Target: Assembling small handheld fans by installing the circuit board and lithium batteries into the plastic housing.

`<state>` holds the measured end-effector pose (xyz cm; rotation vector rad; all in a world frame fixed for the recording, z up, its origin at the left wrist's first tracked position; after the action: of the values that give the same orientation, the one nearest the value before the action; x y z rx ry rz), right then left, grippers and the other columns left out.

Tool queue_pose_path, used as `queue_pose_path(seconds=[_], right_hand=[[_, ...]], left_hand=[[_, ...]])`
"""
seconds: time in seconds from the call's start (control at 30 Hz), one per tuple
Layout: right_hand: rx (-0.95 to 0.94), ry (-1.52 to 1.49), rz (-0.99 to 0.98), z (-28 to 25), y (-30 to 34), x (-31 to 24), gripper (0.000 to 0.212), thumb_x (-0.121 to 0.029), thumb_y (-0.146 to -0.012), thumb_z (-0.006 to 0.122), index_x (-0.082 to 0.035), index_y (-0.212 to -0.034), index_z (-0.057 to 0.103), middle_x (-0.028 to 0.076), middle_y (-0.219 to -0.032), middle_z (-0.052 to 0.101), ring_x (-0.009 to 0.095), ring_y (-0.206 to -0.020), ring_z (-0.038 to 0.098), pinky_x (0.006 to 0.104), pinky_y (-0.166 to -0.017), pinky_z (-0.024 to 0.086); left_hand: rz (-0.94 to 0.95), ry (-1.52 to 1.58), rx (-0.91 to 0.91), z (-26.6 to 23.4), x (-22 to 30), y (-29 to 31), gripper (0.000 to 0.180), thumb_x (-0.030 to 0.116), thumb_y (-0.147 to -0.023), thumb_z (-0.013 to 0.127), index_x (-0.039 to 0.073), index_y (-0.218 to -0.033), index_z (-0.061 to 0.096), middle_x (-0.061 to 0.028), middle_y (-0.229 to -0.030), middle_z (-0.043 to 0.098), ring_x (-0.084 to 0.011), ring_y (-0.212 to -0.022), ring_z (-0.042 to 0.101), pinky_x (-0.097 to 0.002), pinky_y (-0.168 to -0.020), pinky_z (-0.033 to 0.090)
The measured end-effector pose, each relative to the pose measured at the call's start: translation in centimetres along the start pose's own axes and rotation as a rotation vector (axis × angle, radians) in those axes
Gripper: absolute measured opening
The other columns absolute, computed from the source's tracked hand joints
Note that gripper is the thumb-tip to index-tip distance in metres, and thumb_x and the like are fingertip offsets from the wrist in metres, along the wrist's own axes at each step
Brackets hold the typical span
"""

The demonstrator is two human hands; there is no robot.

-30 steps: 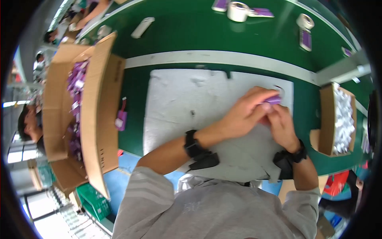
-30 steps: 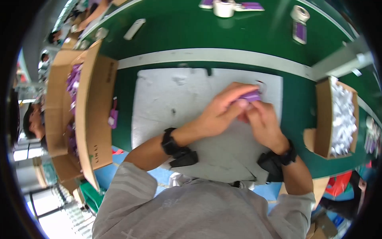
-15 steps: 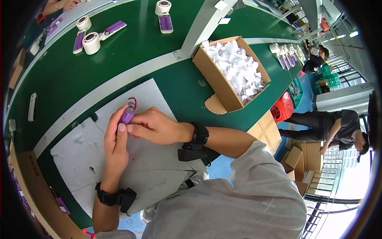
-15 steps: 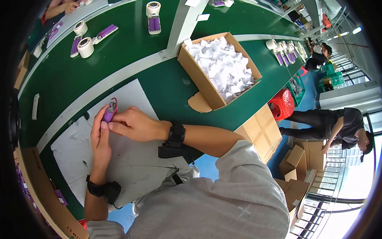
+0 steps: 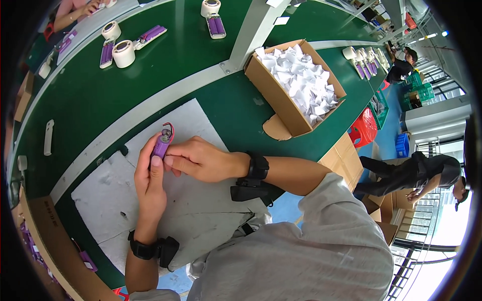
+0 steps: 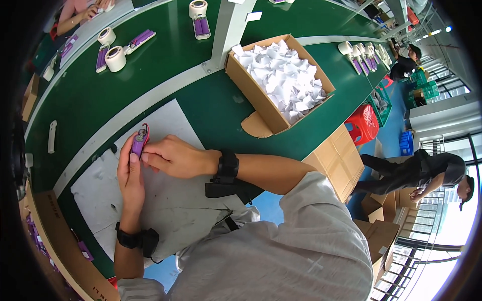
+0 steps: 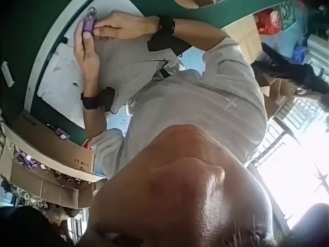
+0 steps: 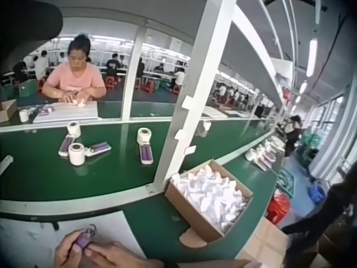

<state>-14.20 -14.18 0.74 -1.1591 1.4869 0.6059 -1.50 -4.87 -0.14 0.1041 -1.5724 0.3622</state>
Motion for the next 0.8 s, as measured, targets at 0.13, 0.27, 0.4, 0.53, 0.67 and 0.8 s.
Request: queue_pose_path(seconds=[0.13, 0.27, 0.4, 0.53, 0.67, 0.8], right_hand=[[0.003, 0.002, -0.01, -0.18, -0.06, -0.16, 0.018, -0.014, -0.097, 0.043, -0.004, -0.084, 0.051, 0.006, -0.07, 0.061, 0.024, -0.058, 0.056, 0.0358, -0.054, 0.043], [-0.002, -0.001, -0.013, -0.14, -0.09, -0.2, 0.018, -0.013, -0.097, 0.043, -0.004, -0.084, 0.051, 0.006, -0.07, 0.06, 0.023, -0.058, 0.056, 0.0359, -0.054, 0.043], [0.003, -0.013, -0.018, -0.13, -0.16, -0.14, 0.017, -0.014, -0.097, 0.043, -0.004, -0.088, 0.053, 0.006, -0.07, 0.061, 0.022, -0.058, 0.056, 0.0347, -0.055, 0.044], [0.019, -0.073, 0.025, -0.33, 0.06, 0.12, 0.018, -0.012, -0.095, 0.042, -0.003, -0.093, 0.057, 0.006, -0.071, 0.062, 0.019, -0.058, 0.057, 0.0325, -0.055, 0.045], [0.019, -0.109, 0.023, -0.22, -0.04, 0.33, 0.02, -0.01, -0.092, 0.042, -0.002, -0.095, 0.06, 0.006, -0.07, 0.062, 0.017, -0.058, 0.057, 0.0309, -0.056, 0.046], [0.058, -0.116, 0.014, -0.14, -0.1, 0.26, 0.02, -0.008, -0.088, 0.043, -0.001, -0.088, 0.061, 0.006, -0.066, 0.061, 0.016, -0.055, 0.056, 0.0302, -0.053, 0.045]], left_hand=[[0.018, -0.022, -0.009, 0.0, -0.02, -0.13, 0.041, 0.026, -0.102, 0.043, 0.001, -0.135, 0.046, -0.0087, -0.125, 0.055, -0.0142, -0.102, 0.054, -0.027, -0.086, 0.045], [0.027, -0.02, -0.002, -0.03, -0.05, -0.11, 0.041, 0.026, -0.102, 0.043, 0.001, -0.135, 0.046, -0.0086, -0.126, 0.055, -0.0142, -0.102, 0.054, -0.0271, -0.085, 0.045], [0.006, -0.015, -0.01, -0.05, 0.04, 0.0, 0.041, 0.025, -0.102, 0.043, 0.001, -0.135, 0.045, -0.0084, -0.127, 0.054, -0.0143, -0.101, 0.054, -0.0273, -0.085, 0.046], [-0.001, -0.028, -0.051, 0.22, 0.21, -0.19, 0.041, 0.023, -0.102, 0.043, 0.001, -0.135, 0.045, -0.0082, -0.128, 0.053, -0.0145, -0.102, 0.054, -0.0277, -0.086, 0.045], [0.013, -0.067, -0.052, 0.12, 0.6, -0.05, 0.04, 0.022, -0.101, 0.044, 0.001, -0.135, 0.045, -0.0081, -0.128, 0.053, -0.0145, -0.103, 0.053, -0.0283, -0.089, 0.044], [0.039, -0.08, -0.027, 0.09, 0.28, 0.0, 0.04, 0.021, -0.101, 0.044, 0.001, -0.135, 0.045, -0.008, -0.128, 0.054, -0.0143, -0.104, 0.053, -0.0285, -0.091, 0.043]])
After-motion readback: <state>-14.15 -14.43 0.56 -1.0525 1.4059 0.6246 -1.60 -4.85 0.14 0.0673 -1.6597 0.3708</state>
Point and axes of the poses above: each hand's wrist, its own y-axis away from the middle knuckle, its own z-axis out of the palm, x = y × z, the point moved 2 cm from there along -y, towards the middle knuckle
